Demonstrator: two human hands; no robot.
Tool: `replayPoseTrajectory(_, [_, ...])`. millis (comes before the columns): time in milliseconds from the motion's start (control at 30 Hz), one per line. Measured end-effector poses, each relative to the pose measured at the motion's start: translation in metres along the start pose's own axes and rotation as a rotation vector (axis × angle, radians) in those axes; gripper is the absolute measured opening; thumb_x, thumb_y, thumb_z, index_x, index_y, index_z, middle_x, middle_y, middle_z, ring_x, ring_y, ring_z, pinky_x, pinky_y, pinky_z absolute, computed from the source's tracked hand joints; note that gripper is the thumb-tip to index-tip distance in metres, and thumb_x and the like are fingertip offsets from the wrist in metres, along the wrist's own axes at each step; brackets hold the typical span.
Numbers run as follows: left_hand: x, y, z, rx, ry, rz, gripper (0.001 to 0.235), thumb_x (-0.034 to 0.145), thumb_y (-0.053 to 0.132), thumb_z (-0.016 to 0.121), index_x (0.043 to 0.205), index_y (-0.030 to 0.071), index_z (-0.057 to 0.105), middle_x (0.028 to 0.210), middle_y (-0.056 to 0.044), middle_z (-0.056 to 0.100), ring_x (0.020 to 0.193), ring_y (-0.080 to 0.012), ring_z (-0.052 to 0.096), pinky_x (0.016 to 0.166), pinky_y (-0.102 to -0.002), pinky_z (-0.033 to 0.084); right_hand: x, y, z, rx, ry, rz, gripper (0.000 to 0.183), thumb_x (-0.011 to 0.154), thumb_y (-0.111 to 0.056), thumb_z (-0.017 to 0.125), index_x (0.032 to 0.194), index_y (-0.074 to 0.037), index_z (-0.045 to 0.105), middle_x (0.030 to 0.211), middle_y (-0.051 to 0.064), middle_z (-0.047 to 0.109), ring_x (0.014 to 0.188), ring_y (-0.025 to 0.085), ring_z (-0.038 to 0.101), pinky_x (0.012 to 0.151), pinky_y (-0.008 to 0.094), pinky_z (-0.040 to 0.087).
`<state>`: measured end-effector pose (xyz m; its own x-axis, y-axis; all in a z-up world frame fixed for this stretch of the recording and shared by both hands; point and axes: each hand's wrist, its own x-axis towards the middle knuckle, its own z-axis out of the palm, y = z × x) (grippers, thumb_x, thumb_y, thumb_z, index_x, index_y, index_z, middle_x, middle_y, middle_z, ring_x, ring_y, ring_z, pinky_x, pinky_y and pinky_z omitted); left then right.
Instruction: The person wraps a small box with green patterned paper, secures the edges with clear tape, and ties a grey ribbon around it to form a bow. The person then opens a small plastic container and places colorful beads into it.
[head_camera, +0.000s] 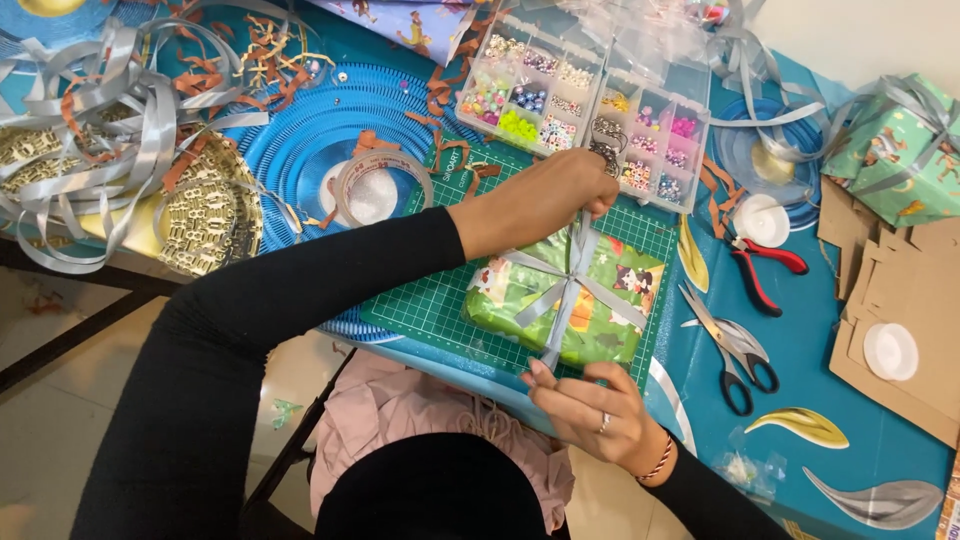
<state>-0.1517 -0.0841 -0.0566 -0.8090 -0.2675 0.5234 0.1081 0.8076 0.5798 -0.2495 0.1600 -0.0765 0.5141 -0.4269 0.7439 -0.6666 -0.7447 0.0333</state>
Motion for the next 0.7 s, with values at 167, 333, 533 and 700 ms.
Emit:
replayPoseTrajectory(167, [0.006,-0.008,-0.007,-0.068,-0.043,-0.193,0.026,0.092,0.003,0.065,0.073,0.015,0.079,0.070,0.003,0.078,0.065,-0.0105,0.072,0.055,-0.032,0.053,0.016,-0.009,-0.003,-0.088,-0.113,0.137,0.034,0.087,-0.008,0.092,0.113,0.001,0.072,0.104,0.000,0.068,0.080,0.012,0.060,0.071,0.032,0.049])
replayPoseTrajectory(333, [-0.012,0.010,-0.020,-0.165,0.247,-0.212,0.036,0.109,0.040,0.039,0.126,0.017,0.060,0.112,-0.003,0.070,0.096,-0.0154,0.066,0.086,-0.037,0.046,-0.002,-0.022,-0.010,-0.150,-0.188,0.146,0.040,0.101,-0.047,0.074,0.133,-0.023,0.070,0.139,-0.014,0.056,0.108,0.011,0.053,0.094,0.034,0.040])
replayPoseTrajectory(533, [-0.069,0.088,-0.034,-0.486,0.548,-0.463,0.055,0.110,0.051,0.031,0.152,0.016,0.041,0.154,-0.009,0.050,0.149,-0.0252,0.045,0.127,-0.044,0.032,-0.019,-0.011,-0.013,0.270,0.678,0.968,0.042,0.098,-0.024,0.052,0.136,-0.007,0.052,0.143,0.011,0.046,0.127,0.023,0.049,0.106,0.038,0.045])
replayPoseTrajectory(700, [-0.099,0.105,0.009,-0.570,0.598,-0.617,0.065,0.105,0.057,0.025,0.159,0.022,0.028,0.172,-0.008,0.024,0.163,-0.0276,0.019,0.131,-0.055,0.007,0.049,-0.007,0.002,0.577,0.689,1.448,0.072,0.088,-0.023,0.039,0.159,-0.010,0.029,0.170,0.011,0.030,0.159,0.027,0.028,0.130,0.045,0.018])
